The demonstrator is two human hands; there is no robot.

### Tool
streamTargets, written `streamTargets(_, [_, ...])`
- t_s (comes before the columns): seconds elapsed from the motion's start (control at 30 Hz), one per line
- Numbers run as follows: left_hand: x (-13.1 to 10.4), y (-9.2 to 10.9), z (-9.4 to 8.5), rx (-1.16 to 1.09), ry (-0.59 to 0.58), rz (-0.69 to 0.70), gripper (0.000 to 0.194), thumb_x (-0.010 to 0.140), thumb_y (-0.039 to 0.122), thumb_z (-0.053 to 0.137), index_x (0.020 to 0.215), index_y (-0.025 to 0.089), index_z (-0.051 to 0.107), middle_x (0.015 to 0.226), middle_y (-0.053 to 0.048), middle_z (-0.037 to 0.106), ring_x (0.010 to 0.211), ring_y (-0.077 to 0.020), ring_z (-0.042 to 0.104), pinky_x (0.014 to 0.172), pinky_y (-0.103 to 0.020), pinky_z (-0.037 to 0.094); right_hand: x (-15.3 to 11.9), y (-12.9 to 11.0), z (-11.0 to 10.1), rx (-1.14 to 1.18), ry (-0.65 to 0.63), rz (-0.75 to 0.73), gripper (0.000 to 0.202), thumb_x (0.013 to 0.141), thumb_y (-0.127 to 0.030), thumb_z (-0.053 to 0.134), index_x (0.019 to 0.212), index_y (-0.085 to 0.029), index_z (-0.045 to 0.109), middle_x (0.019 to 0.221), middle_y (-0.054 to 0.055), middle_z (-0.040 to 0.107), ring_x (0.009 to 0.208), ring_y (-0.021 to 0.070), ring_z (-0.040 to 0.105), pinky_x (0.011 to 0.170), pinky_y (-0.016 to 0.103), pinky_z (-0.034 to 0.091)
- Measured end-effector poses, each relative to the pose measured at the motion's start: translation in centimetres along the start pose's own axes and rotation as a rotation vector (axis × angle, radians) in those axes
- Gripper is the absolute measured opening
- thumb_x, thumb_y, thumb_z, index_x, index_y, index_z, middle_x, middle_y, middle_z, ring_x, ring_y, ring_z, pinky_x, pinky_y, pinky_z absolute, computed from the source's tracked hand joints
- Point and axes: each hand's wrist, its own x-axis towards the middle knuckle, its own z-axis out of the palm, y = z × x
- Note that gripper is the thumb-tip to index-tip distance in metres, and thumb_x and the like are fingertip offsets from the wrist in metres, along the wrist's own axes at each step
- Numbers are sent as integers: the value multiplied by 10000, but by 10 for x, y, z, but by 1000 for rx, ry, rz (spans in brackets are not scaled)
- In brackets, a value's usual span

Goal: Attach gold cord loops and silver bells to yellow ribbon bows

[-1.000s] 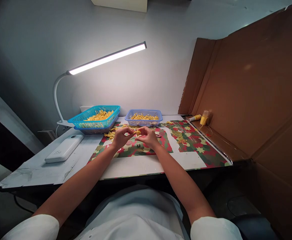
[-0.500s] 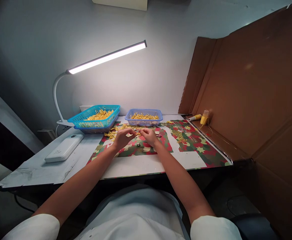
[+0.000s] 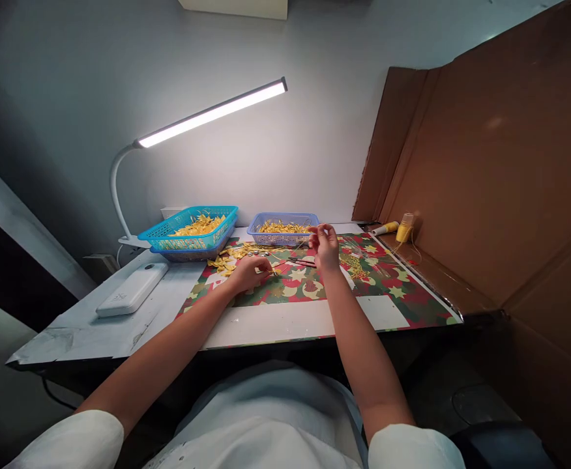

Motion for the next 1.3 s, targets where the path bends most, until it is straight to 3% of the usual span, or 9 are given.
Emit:
streamTargets(0.13, [0,4,1,-255,-46,-124,103,720,253,668,741,152,667,654,2,644,586,-116,556,589,-226,433,6,-12,-10,75,117,22,161,814,-227,664,767,-219,509,644,-84,638,500,37,555,500,132,467])
streamTargets(0.27, [-1,6,2,-623,-112,-341,196,668,279,727,783,134,662,634,15,614,533,-90,525,519,-206,402,7,-8,-13,97,186,75,143,849,-173,620,747,-203,525,613,-82,636,516,38,601,542,132,517])
streamTargets(0.4, [-1,10,2,-1021,-100,-511,135,680,197,716,743,137,612,713,-5,653,652,-101,627,674,-222,505,9,-2,-15,73,283,171,199,897,-117,542,712,-187,518,557,-73,623,498,42,608,532,130,529])
streamTargets(0.53, [2,17,1,-1228,-123,-596,65,742,120,605,802,139,587,774,-61,699,705,-142,684,736,-271,548,9,4,-15,4,372,303,253,918,-80,501,686,-179,505,504,-65,600,453,45,592,483,124,513])
streamTargets(0.77, [1,19,-3,-1255,-191,-641,115,829,245,604,887,147,586,761,-69,700,636,-131,666,647,-238,544,11,15,-20,-24,369,374,264,904,-70,526,665,-181,509,479,-51,587,430,62,592,444,132,516])
streamTargets(0.9, [0,18,-3,-1193,-210,-601,159,772,222,684,879,146,595,777,-70,704,647,-126,666,629,-228,534,13,18,-23,-30,359,385,258,901,-78,533,666,-182,510,500,-42,600,439,66,601,454,138,530])
streamTargets(1.07, [0,19,-6,-1208,-203,-580,146,755,179,653,892,141,621,757,-67,709,666,-137,679,657,-245,531,15,20,-26,-35,337,385,259,880,-102,590,653,-181,495,495,-50,583,429,62,595,457,133,539])
streamTargets(1.3, [-3,19,-7,-1177,-252,-505,227,695,244,719,881,125,663,750,-66,704,649,-140,663,663,-269,510,17,19,-27,-19,364,359,275,881,-89,579,637,-185,494,481,-58,564,415,52,573,433,115,530])
